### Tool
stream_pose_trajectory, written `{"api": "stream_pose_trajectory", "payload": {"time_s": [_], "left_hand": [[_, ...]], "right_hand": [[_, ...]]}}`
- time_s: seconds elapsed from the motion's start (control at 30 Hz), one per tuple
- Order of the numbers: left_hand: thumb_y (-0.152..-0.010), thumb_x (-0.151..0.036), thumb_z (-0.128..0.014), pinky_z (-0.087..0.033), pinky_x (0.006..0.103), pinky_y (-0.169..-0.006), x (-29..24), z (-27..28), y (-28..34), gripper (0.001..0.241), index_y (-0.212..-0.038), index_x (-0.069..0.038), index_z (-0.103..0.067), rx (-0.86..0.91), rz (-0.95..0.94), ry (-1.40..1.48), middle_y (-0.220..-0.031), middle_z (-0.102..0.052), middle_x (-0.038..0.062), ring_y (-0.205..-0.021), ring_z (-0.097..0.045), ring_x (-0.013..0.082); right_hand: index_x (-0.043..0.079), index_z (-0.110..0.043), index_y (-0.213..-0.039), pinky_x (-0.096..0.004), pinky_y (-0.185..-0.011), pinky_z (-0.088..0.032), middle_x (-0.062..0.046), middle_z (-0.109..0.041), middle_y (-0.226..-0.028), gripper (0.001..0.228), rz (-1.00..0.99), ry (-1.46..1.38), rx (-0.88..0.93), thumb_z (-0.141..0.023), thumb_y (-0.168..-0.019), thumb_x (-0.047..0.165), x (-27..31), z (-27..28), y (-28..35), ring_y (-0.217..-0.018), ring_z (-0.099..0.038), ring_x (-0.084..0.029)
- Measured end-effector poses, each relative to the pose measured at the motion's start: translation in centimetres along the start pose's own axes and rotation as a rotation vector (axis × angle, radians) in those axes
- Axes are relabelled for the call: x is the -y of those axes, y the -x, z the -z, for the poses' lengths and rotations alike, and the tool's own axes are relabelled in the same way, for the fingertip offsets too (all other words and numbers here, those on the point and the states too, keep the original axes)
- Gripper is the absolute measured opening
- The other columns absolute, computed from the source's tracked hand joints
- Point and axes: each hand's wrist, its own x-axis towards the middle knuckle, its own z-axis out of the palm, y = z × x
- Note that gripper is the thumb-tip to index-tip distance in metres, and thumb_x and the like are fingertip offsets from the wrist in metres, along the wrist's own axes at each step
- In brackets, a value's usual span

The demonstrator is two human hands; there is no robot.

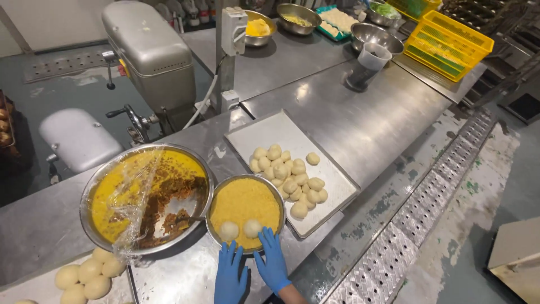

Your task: Fill dough with paste, seal it, and coat it in yellow powder.

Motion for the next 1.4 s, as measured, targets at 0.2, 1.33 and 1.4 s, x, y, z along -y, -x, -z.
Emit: {"api": "stream_pose_trajectory", "payload": {"time_s": [0.2,1.33,1.4], "left_hand": [[-0.093,-0.020,-0.065,-0.019,0.0581,-0.124,-3.4,2.1,1.5,0.065,-0.152,-0.001,-0.046,0.066,-0.143,0.201,-0.163,-0.037,0.024,-0.154,-0.028,0.0469],[-0.096,-0.044,-0.058,-0.054,0.0526,-0.088,34.9,29.7,7.4,0.045,-0.107,-0.003,-0.073,-0.669,0.904,-0.291,-0.103,-0.071,0.025,-0.097,-0.068,0.0443],[-0.090,-0.054,-0.064,-0.052,0.0538,-0.094,37.9,29.4,6.2,0.063,-0.122,0.001,-0.072,-0.413,0.949,-0.395,-0.113,-0.069,0.032,-0.107,-0.066,0.0483]], "right_hand": [[0.006,-0.046,-0.153,-0.047,-0.122,-0.033,-0.017,-0.047,-0.158,0.055,-0.150,-0.899,0.158,-0.052,-0.104,0.030,-4.2,-7.1,1.2,-0.145,-0.047,-0.035],[-0.005,-0.056,-0.140,-0.042,-0.094,-0.055,-0.017,-0.069,-0.127,0.052,-0.779,-1.162,0.437,-0.047,-0.100,0.027,0.2,-3.9,0.9,-0.109,-0.069,-0.028],[-0.010,-0.056,-0.136,-0.042,-0.085,-0.057,-0.016,-0.071,-0.107,0.052,-0.742,-1.164,0.426,-0.051,-0.101,0.027,-2.0,-4.6,1.1,-0.096,-0.070,-0.027]]}}
